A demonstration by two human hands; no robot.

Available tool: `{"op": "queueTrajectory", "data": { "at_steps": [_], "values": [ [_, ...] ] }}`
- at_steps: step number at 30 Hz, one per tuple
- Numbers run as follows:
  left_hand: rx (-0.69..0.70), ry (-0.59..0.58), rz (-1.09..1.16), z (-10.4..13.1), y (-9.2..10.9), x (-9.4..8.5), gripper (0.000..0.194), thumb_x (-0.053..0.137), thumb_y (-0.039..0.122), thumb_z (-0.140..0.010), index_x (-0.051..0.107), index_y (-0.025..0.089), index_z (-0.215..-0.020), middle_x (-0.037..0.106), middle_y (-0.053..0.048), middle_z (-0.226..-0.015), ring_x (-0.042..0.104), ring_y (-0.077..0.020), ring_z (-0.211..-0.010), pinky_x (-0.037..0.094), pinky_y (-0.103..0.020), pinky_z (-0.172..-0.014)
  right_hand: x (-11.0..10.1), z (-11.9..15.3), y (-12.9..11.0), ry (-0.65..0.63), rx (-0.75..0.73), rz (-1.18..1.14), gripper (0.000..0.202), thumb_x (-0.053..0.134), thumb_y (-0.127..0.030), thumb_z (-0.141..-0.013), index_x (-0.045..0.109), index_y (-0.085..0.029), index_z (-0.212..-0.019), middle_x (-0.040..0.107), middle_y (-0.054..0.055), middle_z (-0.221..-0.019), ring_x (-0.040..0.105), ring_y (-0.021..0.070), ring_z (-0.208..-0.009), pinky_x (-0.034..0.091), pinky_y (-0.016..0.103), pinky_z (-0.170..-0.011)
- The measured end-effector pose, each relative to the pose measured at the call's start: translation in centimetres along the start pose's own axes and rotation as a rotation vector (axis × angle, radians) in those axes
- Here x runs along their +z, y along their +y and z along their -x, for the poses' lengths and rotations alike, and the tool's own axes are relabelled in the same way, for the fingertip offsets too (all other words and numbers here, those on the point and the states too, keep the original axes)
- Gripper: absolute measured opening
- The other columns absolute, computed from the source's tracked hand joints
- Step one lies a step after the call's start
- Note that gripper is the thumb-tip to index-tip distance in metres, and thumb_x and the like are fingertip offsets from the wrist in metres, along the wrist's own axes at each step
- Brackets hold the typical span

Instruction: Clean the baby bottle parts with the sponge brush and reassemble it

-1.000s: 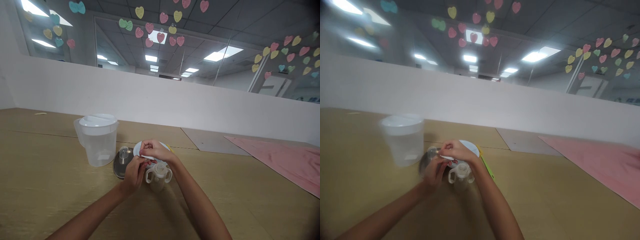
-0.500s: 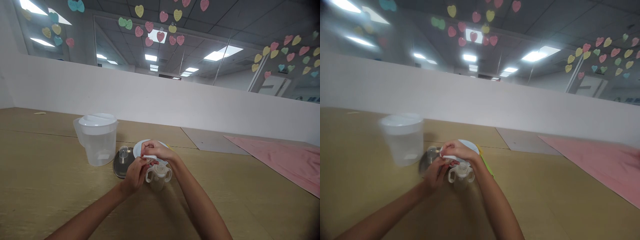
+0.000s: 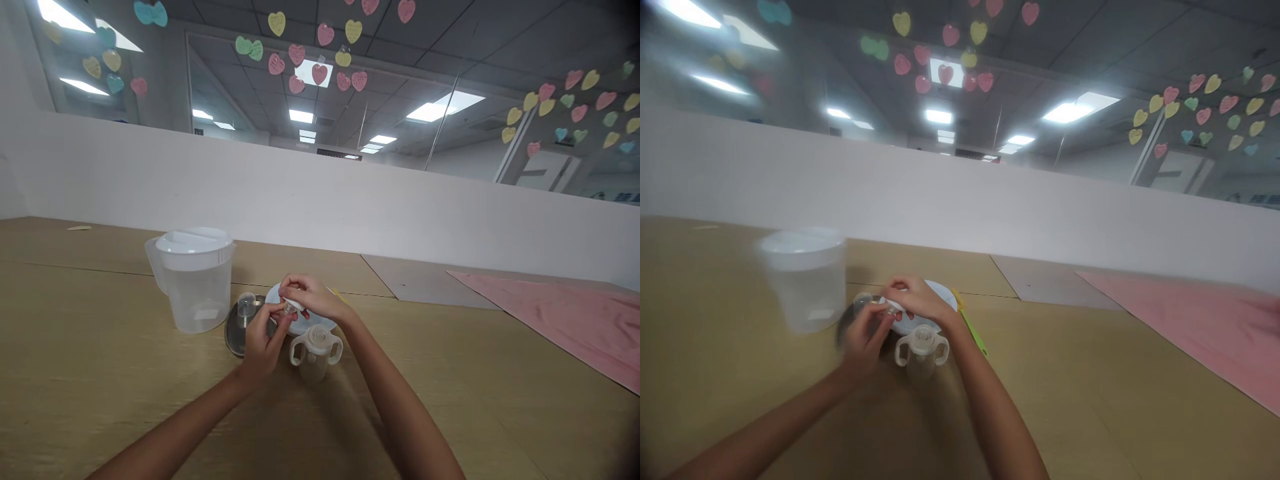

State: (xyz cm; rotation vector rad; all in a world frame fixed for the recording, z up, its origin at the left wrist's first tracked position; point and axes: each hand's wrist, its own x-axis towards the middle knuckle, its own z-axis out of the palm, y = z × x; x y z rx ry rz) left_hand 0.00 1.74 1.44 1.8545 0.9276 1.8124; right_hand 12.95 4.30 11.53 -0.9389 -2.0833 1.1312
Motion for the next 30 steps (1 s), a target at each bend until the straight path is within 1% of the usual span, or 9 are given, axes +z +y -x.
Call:
{"op": "queueTrajectory", "data": {
  "at_steps": [3, 8, 10, 12, 17, 20, 22, 26, 30],
  "values": [
    [-0.078, 0.02, 0.082, -0.1, -0.3, 0.3, 0.016, 0.051, 0.033, -0.084, 0.054, 0.019, -0.093, 0.064, 0.0, -0.08, 0.06, -0.0138, -0.073, 0.046, -0.025, -0.069, 0.1, 0.1, -0.1, 0.012, 0.006, 0.114, 0.025, 0.045, -0.041, -0.083, 0.054, -0.018, -0.078, 0.051, -0.003, -0.065, 0.048, 0.0082, -0.051, 0.034, 0.019, -0.042],
    [-0.137, 0.083, 0.044, -0.5, -0.6, 0.4, 0.019, 0.053, 0.035, -0.083, 0.058, 0.018, -0.09, 0.063, -0.002, -0.08, 0.058, -0.0142, -0.073, 0.045, -0.025, -0.067, 0.9, 0.2, -0.5, 0.238, -0.11, 0.398, 0.026, 0.039, -0.035, -0.086, 0.057, -0.018, -0.079, 0.057, -0.001, -0.073, 0.05, 0.0109, -0.067, 0.036, 0.022, -0.059],
    [-0.134, 0.081, 0.04, -0.6, -0.7, 0.3, 0.02, 0.053, 0.035, -0.083, 0.058, 0.018, -0.09, 0.062, -0.002, -0.08, 0.058, -0.0148, -0.074, 0.045, -0.026, -0.068, 1.3, 0.0, -0.7, 0.284, -0.106, 0.496, 0.024, 0.04, -0.033, -0.086, 0.058, -0.018, -0.08, 0.06, 0.0, -0.076, 0.051, 0.0119, -0.071, 0.034, 0.023, -0.062],
    [-0.117, 0.075, 0.03, -0.7, -0.8, 0.2, 0.019, 0.053, 0.035, -0.083, 0.057, 0.018, -0.088, 0.061, -0.002, -0.078, 0.057, -0.0148, -0.073, 0.045, -0.026, -0.068, 1.5, -0.1, -0.8, 0.297, -0.086, 0.576, 0.021, 0.044, -0.033, -0.085, 0.058, -0.019, -0.08, 0.061, 0.0, -0.077, 0.051, 0.0124, -0.071, 0.033, 0.024, -0.063],
    [-0.107, 0.074, 0.007, -0.6, -1.1, 0.1, 0.019, 0.053, 0.035, -0.083, 0.056, 0.018, -0.089, 0.059, -0.001, -0.077, 0.055, -0.0139, -0.072, 0.044, -0.026, -0.067, 1.2, 0.1, -1.1, 0.26, -0.089, 0.636, 0.021, 0.047, -0.038, -0.084, 0.059, -0.02, -0.085, 0.061, 0.0, -0.078, 0.051, 0.0131, -0.072, 0.032, 0.024, -0.063],
    [-0.118, 0.065, 0.004, -0.7, -1.3, 0.2, 0.018, 0.052, 0.035, -0.083, 0.055, 0.018, -0.088, 0.057, 0.0, -0.076, 0.054, -0.0135, -0.072, 0.044, -0.025, -0.067, 0.7, 0.5, -1.3, 0.21, -0.14, 0.624, 0.021, 0.051, -0.04, -0.082, 0.059, -0.02, -0.086, 0.061, 0.0, -0.084, 0.052, 0.0137, -0.076, 0.034, 0.025, -0.066],
    [-0.112, 0.071, -0.003, -0.7, -1.5, 0.2, 0.019, 0.053, 0.035, -0.083, 0.055, 0.019, -0.092, 0.058, -0.001, -0.082, 0.055, -0.014, -0.076, 0.044, -0.026, -0.071, 0.5, 0.8, -1.5, 0.177, -0.186, 0.628, 0.02, 0.055, -0.039, -0.079, 0.059, -0.021, -0.086, 0.061, 0.001, -0.088, 0.052, 0.0144, -0.08, 0.035, 0.025, -0.07],
    [-0.043, 0.109, -0.006, -0.8, -1.8, 0.1, 0.022, 0.053, 0.033, -0.082, 0.054, 0.021, -0.1, 0.057, -0.003, -0.095, 0.054, -0.0147, -0.084, 0.044, -0.027, -0.075, 0.3, 1.3, -1.6, 0.12, -0.245, 0.63, 0.019, 0.058, -0.035, -0.078, 0.058, -0.02, -0.091, 0.06, 0.003, -0.095, 0.053, 0.0157, -0.085, 0.038, 0.027, -0.074],
    [0.026, 0.115, -0.056, -0.8, -1.6, 0.1, 0.019, 0.053, 0.032, -0.083, 0.055, 0.021, -0.099, 0.055, -0.003, -0.094, 0.052, -0.0141, -0.081, 0.044, -0.027, -0.075, 0.4, 1.4, -1.4, 0.105, -0.256, 0.661, 0.022, 0.058, -0.03, -0.077, 0.058, -0.019, -0.096, 0.06, 0.005, -0.099, 0.053, 0.0173, -0.087, 0.039, 0.03, -0.075]
  ]
}}
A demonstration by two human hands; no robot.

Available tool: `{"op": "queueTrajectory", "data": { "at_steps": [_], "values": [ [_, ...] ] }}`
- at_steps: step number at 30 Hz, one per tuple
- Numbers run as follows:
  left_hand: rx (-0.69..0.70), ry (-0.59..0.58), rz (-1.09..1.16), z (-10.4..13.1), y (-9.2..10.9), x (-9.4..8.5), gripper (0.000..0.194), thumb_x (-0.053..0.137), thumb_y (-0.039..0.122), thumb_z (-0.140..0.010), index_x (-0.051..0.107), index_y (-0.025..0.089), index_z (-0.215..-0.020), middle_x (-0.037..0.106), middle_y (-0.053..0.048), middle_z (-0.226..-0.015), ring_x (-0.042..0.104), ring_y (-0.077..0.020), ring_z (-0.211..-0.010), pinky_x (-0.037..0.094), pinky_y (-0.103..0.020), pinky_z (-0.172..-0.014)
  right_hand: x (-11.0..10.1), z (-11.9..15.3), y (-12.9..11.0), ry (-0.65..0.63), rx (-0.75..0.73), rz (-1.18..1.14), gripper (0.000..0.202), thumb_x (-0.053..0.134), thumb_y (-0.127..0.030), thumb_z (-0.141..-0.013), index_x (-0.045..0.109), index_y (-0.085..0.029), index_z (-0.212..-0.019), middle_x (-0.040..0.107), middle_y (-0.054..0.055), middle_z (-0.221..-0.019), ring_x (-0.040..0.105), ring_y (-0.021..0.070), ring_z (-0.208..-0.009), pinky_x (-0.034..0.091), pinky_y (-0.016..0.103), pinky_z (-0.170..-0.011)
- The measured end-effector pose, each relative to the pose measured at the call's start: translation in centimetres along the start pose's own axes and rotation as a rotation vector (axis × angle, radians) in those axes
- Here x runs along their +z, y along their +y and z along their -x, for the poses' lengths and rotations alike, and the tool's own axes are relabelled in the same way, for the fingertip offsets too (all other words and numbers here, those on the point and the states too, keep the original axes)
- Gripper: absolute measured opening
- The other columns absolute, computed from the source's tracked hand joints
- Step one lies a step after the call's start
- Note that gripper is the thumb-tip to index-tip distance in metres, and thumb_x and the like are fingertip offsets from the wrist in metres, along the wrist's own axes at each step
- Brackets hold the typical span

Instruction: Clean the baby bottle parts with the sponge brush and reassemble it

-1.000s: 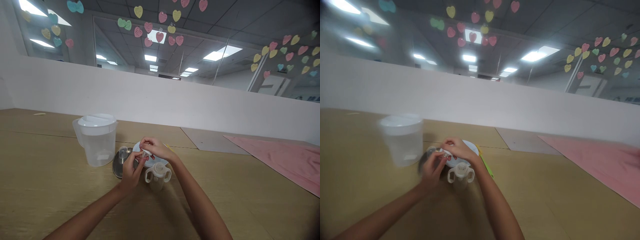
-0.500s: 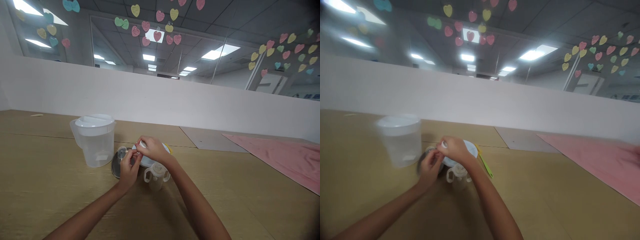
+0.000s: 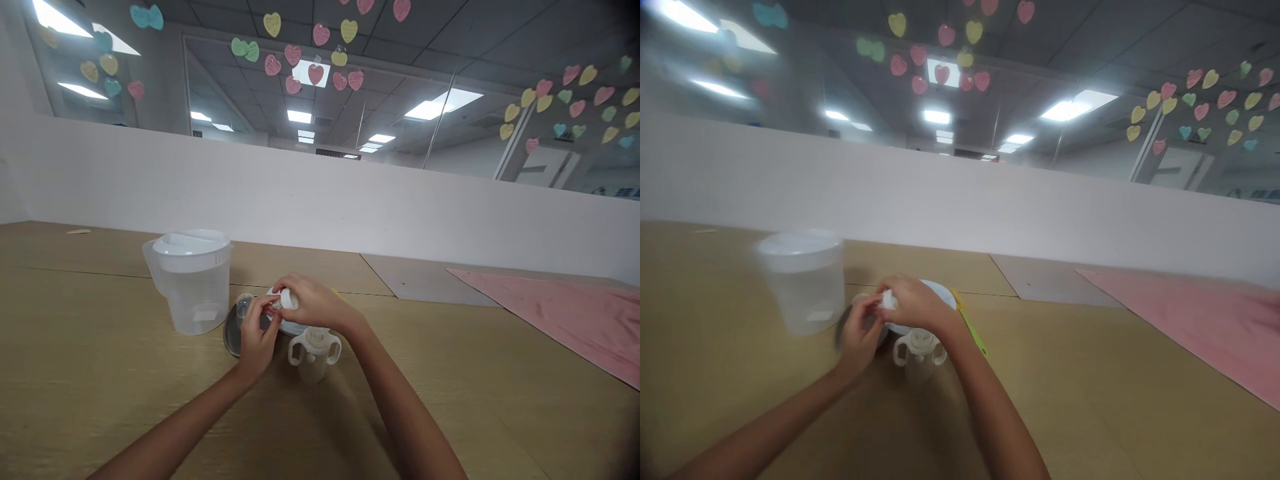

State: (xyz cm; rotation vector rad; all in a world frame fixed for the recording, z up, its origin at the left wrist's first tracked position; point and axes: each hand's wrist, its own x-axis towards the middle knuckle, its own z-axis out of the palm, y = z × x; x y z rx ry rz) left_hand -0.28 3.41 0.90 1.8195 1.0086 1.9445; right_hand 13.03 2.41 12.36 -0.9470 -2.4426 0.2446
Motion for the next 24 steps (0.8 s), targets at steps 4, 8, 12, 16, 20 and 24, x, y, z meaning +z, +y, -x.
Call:
{"op": "queueTrajectory", "data": {
  "at_steps": [4, 8, 12, 16, 20, 24],
  "values": [
    [-0.029, 0.007, 0.02, 0.0, 0.4, 0.1, 0.02, 0.054, 0.031, -0.083, 0.053, 0.021, -0.101, 0.054, -0.003, -0.093, 0.052, -0.0136, -0.08, 0.044, -0.028, -0.076, -0.2, -0.1, 0.3, -0.02, 0.081, -0.007, 0.019, 0.059, -0.027, -0.073, 0.062, -0.02, -0.09, 0.061, 0.003, -0.093, 0.053, 0.0169, -0.084, 0.039, 0.028, -0.07],
    [-0.077, 0.021, 0.05, 0.3, 0.5, 0.1, 0.027, 0.048, 0.034, -0.086, 0.047, 0.021, -0.109, 0.054, -0.006, -0.102, 0.054, -0.0153, -0.087, 0.045, -0.03, -0.079, -1.3, 0.0, 0.8, 0.017, 0.154, -0.144, 0.019, 0.056, -0.023, -0.074, 0.065, -0.019, -0.09, 0.061, 0.003, -0.089, 0.053, 0.0152, -0.082, 0.04, 0.027, -0.071],
    [0.062, -0.285, -0.011, 1.2, 0.5, 0.0, 0.033, 0.046, 0.035, -0.086, 0.045, 0.02, -0.116, 0.057, -0.008, -0.105, 0.055, -0.021, -0.096, 0.045, -0.035, -0.085, -2.8, 0.6, 1.3, -0.012, 0.168, -0.31, 0.019, 0.051, -0.02, -0.076, 0.066, -0.018, -0.087, 0.059, 0.003, -0.088, 0.053, 0.0132, -0.081, 0.041, 0.025, -0.07],
    [0.188, -0.538, -0.091, 2.1, 0.6, 0.3, 0.053, 0.058, 0.041, -0.078, 0.042, 0.02, -0.124, 0.057, -0.011, -0.116, 0.053, -0.0266, -0.105, 0.042, -0.041, -0.09, -4.3, 1.5, 1.3, -0.237, 0.211, -0.419, 0.02, 0.056, -0.017, -0.071, 0.059, -0.018, -0.091, 0.057, 0.001, -0.081, 0.052, 0.0118, -0.074, 0.041, 0.022, -0.061],
    [0.182, -0.569, -0.157, 2.2, 0.8, 0.6, 0.053, 0.058, 0.043, -0.077, 0.044, 0.02, -0.122, 0.056, -0.012, -0.117, 0.05, -0.0273, -0.107, 0.04, -0.043, -0.092, -5.2, 2.2, 1.2, -0.288, 0.2, -0.423, 0.019, 0.059, -0.013, -0.067, 0.053, -0.018, -0.084, 0.055, 0.0, -0.084, 0.052, 0.0114, -0.076, 0.042, 0.023, -0.065],
    [0.166, -0.589, -0.16, 1.9, 1.2, 0.6, 0.043, 0.055, 0.041, -0.079, 0.05, 0.019, -0.115, 0.06, -0.011, -0.11, 0.053, -0.0261, -0.101, 0.041, -0.042, -0.09, -5.4, 2.4, 1.1, -0.377, 0.175, -0.421, 0.016, 0.059, -0.013, -0.068, 0.051, -0.018, -0.081, 0.056, -0.001, -0.082, 0.053, 0.0115, -0.079, 0.042, 0.024, -0.069]
  ]
}}
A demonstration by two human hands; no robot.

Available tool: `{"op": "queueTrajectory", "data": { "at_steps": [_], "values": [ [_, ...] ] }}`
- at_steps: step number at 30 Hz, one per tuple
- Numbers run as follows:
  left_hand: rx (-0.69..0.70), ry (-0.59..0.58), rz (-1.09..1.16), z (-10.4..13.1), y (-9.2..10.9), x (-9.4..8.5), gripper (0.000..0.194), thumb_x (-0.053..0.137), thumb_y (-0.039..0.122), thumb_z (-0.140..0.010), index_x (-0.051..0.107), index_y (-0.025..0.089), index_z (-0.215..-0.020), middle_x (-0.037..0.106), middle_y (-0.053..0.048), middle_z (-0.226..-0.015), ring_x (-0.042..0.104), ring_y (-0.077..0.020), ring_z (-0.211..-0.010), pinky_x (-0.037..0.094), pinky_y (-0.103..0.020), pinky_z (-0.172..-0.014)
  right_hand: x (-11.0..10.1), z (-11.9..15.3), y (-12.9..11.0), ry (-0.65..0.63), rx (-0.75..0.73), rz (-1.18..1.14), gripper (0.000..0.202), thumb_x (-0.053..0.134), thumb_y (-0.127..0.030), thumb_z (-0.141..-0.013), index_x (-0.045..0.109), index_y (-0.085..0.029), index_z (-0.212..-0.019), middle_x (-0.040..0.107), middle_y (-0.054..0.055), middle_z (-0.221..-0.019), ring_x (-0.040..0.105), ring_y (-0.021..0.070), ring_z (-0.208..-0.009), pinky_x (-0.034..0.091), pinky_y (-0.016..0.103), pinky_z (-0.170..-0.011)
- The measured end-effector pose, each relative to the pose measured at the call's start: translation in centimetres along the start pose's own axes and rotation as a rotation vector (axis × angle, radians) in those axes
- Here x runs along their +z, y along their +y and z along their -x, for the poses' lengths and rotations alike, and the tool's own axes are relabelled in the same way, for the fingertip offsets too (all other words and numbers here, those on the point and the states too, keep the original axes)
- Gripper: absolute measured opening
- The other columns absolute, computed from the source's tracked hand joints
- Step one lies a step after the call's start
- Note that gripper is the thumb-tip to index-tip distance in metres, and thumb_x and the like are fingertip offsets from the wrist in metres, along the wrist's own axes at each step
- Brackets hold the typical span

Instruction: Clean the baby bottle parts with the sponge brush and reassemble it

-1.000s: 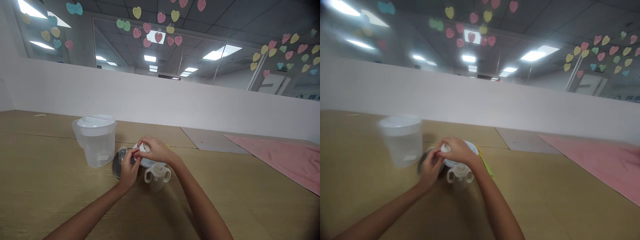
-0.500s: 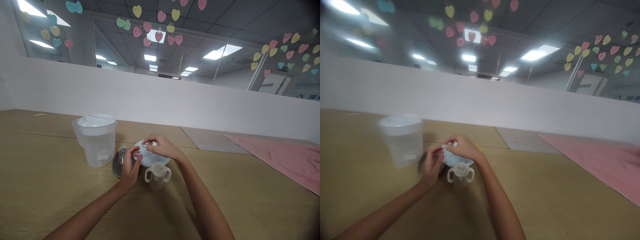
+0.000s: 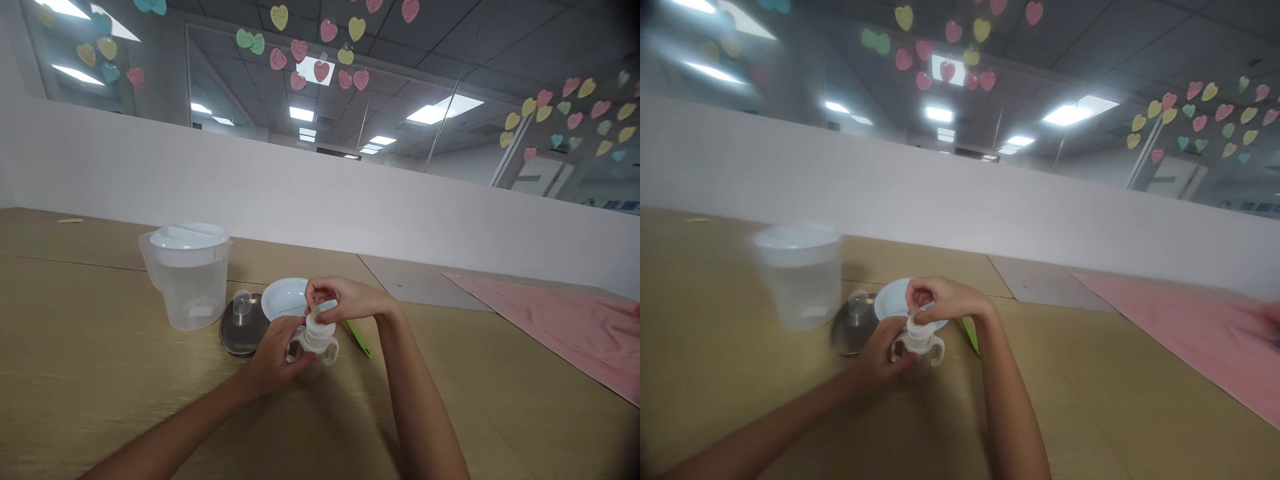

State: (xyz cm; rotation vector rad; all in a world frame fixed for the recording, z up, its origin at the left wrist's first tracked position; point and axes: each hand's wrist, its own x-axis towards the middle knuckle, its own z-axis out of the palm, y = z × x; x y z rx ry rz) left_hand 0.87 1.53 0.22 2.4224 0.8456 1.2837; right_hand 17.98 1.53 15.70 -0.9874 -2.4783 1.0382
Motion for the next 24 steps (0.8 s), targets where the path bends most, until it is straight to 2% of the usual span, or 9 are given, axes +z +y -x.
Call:
{"op": "queueTrajectory", "data": {
  "at_steps": [3, 5, 8, 14, 18, 22, 24],
  "values": [
    [0.006, -0.009, 0.01, -0.1, 0.3, -0.2, 0.036, 0.054, 0.039, -0.079, 0.054, 0.019, -0.109, 0.062, -0.009, -0.102, 0.055, -0.0242, -0.096, 0.042, -0.04, -0.087, 0.1, -0.1, 0.0, -0.094, -0.012, 0.023, 0.013, 0.06, -0.015, -0.068, 0.052, -0.018, -0.078, 0.056, -0.001, -0.082, 0.054, 0.0123, -0.082, 0.042, 0.024, -0.071],
    [0.001, -0.01, 0.01, -0.2, 0.4, -0.2, 0.034, 0.054, 0.039, -0.079, 0.055, 0.019, -0.106, 0.062, -0.008, -0.099, 0.055, -0.0236, -0.094, 0.043, -0.039, -0.086, 0.2, -0.2, 0.1, -0.104, -0.004, 0.091, 0.012, 0.06, -0.015, -0.068, 0.053, -0.018, -0.077, 0.056, -0.001, -0.083, 0.054, 0.013, -0.084, 0.041, 0.025, -0.072],
    [0.008, -0.014, 0.006, -0.1, 0.4, -0.2, 0.033, 0.054, 0.039, -0.079, 0.055, 0.019, -0.105, 0.062, -0.008, -0.1, 0.055, -0.0234, -0.095, 0.042, -0.039, -0.087, 0.1, -0.4, 0.5, -0.059, 0.03, 0.22, 0.014, 0.062, -0.015, -0.066, 0.056, -0.019, -0.078, 0.058, -0.001, -0.084, 0.053, 0.0136, -0.085, 0.041, 0.025, -0.073],
    [-0.004, -0.015, -0.006, 0.0, -0.1, 0.1, 0.038, 0.054, 0.04, -0.079, 0.051, 0.019, -0.11, 0.059, -0.009, -0.105, 0.052, -0.0241, -0.1, 0.04, -0.04, -0.088, -0.1, -0.3, 1.1, -0.053, 0.073, 0.304, 0.019, 0.063, -0.016, -0.066, 0.064, -0.02, -0.084, 0.062, 0.001, -0.086, 0.055, 0.0145, -0.082, 0.042, 0.024, -0.067],
    [0.007, -0.012, -0.031, 0.0, -0.1, 0.3, 0.036, 0.055, 0.039, -0.078, 0.051, 0.02, -0.108, 0.06, -0.008, -0.101, 0.053, -0.0235, -0.097, 0.036, -0.043, -0.092, 0.4, -0.2, 0.4, 0.009, 0.172, 0.407, 0.016, 0.063, -0.015, -0.064, 0.066, -0.018, -0.079, 0.063, 0.002, -0.079, 0.056, 0.0147, -0.075, 0.042, 0.024, -0.062],
    [0.032, -0.009, -0.048, -0.1, -0.1, 0.3, 0.037, 0.057, 0.035, -0.076, 0.05, 0.022, -0.111, 0.061, -0.006, -0.108, 0.052, -0.0232, -0.105, 0.024, -0.046, -0.104, 1.2, -0.3, -0.7, 0.044, 0.213, 0.464, 0.019, 0.061, -0.011, -0.062, 0.064, -0.019, -0.079, 0.062, 0.001, -0.079, 0.055, 0.0131, -0.069, 0.039, 0.022, -0.056],
    [0.023, -0.011, -0.04, -0.1, -0.1, 0.3, 0.038, 0.057, 0.035, -0.076, 0.05, 0.022, -0.112, 0.061, -0.005, -0.109, 0.052, -0.0226, -0.105, 0.023, -0.045, -0.105, 1.5, -0.4, -1.0, 0.093, 0.263, 0.501, 0.018, 0.062, -0.014, -0.062, 0.061, -0.019, -0.08, 0.062, 0.001, -0.078, 0.053, 0.0126, -0.067, 0.037, 0.022, -0.053]
  ]
}}
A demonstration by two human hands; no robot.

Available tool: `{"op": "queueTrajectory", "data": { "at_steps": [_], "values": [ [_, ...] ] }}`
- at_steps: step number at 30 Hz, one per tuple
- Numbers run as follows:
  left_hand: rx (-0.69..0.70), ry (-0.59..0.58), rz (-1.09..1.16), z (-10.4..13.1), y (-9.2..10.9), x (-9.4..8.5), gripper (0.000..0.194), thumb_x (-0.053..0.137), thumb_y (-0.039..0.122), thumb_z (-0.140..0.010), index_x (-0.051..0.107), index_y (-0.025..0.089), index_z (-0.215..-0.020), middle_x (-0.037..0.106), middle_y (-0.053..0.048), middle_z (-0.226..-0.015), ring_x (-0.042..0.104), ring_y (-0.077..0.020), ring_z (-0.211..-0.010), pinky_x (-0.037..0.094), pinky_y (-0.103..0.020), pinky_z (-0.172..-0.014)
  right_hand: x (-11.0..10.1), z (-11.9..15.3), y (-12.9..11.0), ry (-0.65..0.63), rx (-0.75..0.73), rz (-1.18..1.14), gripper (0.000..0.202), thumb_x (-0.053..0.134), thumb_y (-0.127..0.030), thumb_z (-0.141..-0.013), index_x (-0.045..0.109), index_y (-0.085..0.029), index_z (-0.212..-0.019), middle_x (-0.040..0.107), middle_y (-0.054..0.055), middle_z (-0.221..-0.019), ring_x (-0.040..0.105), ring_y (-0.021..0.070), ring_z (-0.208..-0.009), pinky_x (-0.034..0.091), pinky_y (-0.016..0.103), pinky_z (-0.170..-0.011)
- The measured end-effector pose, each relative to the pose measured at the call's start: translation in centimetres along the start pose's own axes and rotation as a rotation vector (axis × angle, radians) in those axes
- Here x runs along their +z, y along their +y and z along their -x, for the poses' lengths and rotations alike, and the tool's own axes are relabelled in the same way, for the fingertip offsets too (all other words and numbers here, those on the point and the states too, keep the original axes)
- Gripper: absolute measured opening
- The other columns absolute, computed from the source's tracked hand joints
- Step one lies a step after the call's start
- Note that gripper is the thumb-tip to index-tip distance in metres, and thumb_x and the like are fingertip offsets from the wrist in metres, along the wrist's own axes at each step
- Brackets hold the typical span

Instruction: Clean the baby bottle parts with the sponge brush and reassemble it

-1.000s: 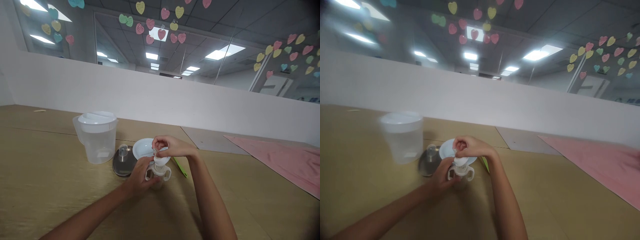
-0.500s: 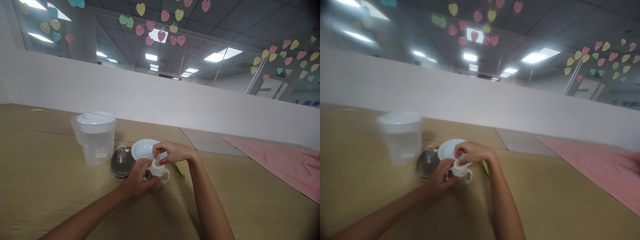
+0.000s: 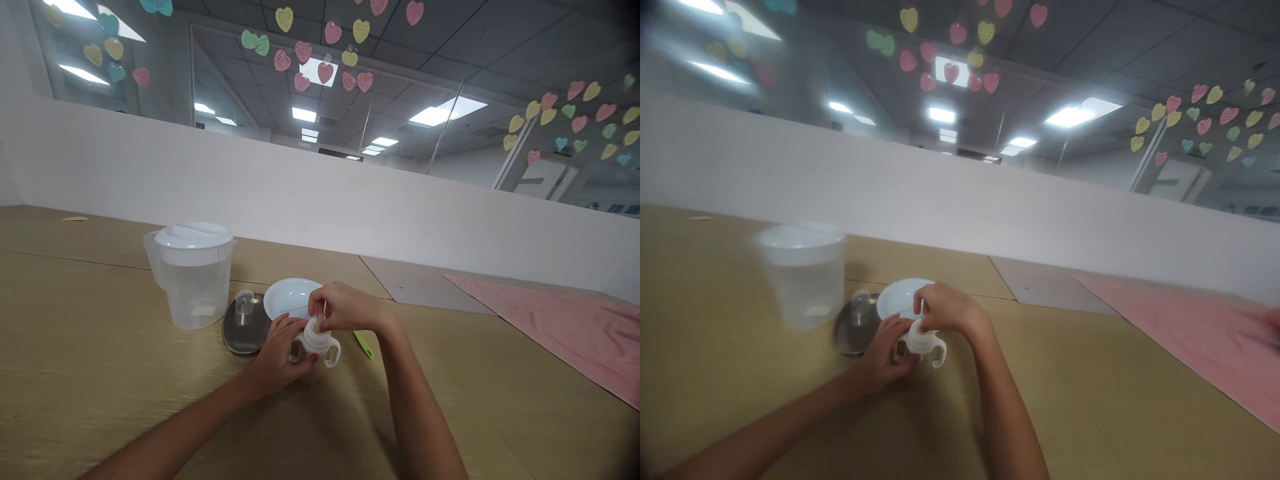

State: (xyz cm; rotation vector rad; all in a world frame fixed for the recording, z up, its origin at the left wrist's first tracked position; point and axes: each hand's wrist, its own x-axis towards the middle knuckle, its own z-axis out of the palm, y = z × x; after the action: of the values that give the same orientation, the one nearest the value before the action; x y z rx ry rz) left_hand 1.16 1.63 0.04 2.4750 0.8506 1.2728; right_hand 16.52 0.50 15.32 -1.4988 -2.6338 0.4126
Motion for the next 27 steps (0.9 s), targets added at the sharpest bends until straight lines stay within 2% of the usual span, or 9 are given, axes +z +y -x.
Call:
{"op": "queueTrajectory", "data": {
  "at_steps": [5, 8, 11, 14, 19, 22, 24, 27],
  "values": [
    [-0.01, 0.03, 0.007, 0.1, 0.0, 0.2, 0.04, 0.059, 0.034, -0.074, 0.051, 0.022, -0.111, 0.062, -0.005, -0.104, 0.054, -0.0223, -0.099, 0.03, -0.043, -0.099, 0.3, 0.1, -0.2, 0.048, 0.102, 0.098, 0.024, 0.068, -0.025, -0.06, 0.057, -0.019, -0.08, 0.061, 0.001, -0.082, 0.053, 0.0121, -0.067, 0.033, 0.02, -0.05],
    [-0.015, 0.041, -0.006, 0.2, -0.1, 0.3, 0.046, 0.059, 0.035, -0.074, 0.047, 0.02, -0.117, 0.061, -0.006, -0.107, 0.052, -0.0234, -0.1, 0.034, -0.043, -0.096, 0.4, -0.1, -0.7, 0.052, 0.134, 0.153, 0.022, 0.065, -0.031, -0.064, 0.057, -0.019, -0.08, 0.062, 0.002, -0.08, 0.053, 0.0119, -0.064, 0.031, 0.02, -0.047],
    [-0.036, 0.059, -0.009, 0.3, -0.1, 0.4, 0.044, 0.059, 0.036, -0.073, 0.049, 0.02, -0.113, 0.06, -0.007, -0.105, 0.052, -0.0242, -0.098, 0.037, -0.042, -0.091, 0.5, -0.3, -1.4, 0.009, 0.161, 0.175, 0.013, 0.054, -0.028, -0.073, 0.058, -0.016, -0.077, 0.062, 0.003, -0.067, 0.053, 0.0116, -0.055, 0.03, 0.022, -0.046],
    [-0.062, 0.06, 0.007, 0.3, -0.1, 0.4, 0.038, 0.06, 0.034, -0.072, 0.051, 0.019, -0.106, 0.06, -0.006, -0.097, 0.052, -0.0233, -0.093, 0.04, -0.04, -0.085, 0.6, -0.5, -1.7, -0.026, 0.193, 0.167, 0.016, 0.047, -0.025, -0.076, 0.059, -0.015, -0.075, 0.061, 0.003, -0.06, 0.051, 0.0112, -0.048, 0.031, 0.023, -0.045],
    [-0.053, 0.075, -0.002, 0.2, -0.3, 0.4, 0.038, 0.062, 0.035, -0.07, 0.053, 0.019, -0.104, 0.06, -0.005, -0.093, 0.053, -0.0224, -0.09, 0.041, -0.039, -0.083, 0.3, -0.3, -1.1, 0.048, 0.185, 0.216, 0.025, 0.054, -0.041, -0.073, 0.06, -0.016, -0.071, 0.062, 0.005, -0.068, 0.053, 0.0139, -0.057, 0.029, 0.024, -0.046],
    [-0.037, 0.077, -0.014, 0.1, -0.2, 0.3, 0.037, 0.062, 0.034, -0.07, 0.054, 0.02, -0.104, 0.061, -0.004, -0.094, 0.053, -0.0218, -0.091, 0.041, -0.038, -0.084, 0.2, -0.2, -0.6, 0.055, 0.107, 0.17, 0.022, 0.059, -0.034, -0.07, 0.06, -0.018, -0.085, 0.063, 0.002, -0.078, 0.053, 0.0129, -0.064, 0.031, 0.022, -0.051],
    [-0.026, 0.079, -0.022, 0.1, -0.1, 0.3, 0.037, 0.061, 0.033, -0.071, 0.054, 0.021, -0.106, 0.061, -0.005, -0.096, 0.053, -0.022, -0.092, 0.041, -0.038, -0.085, 0.4, -0.3, -0.4, 0.042, 0.047, 0.12, 0.026, 0.058, -0.027, -0.07, 0.058, -0.02, -0.096, 0.063, 0.001, -0.081, 0.053, 0.0116, -0.065, 0.032, 0.021, -0.052],
    [-0.017, 0.083, -0.031, 0.2, -0.1, 0.4, 0.041, 0.061, 0.033, -0.072, 0.052, 0.02, -0.111, 0.061, -0.006, -0.1, 0.053, -0.0227, -0.095, 0.041, -0.039, -0.086, 0.8, -0.6, -0.4, 0.084, 0.064, 0.152, 0.029, 0.054, -0.022, -0.072, 0.056, -0.02, -0.101, 0.062, 0.002, -0.084, 0.052, 0.0124, -0.066, 0.03, 0.022, -0.052]
  ]
}}
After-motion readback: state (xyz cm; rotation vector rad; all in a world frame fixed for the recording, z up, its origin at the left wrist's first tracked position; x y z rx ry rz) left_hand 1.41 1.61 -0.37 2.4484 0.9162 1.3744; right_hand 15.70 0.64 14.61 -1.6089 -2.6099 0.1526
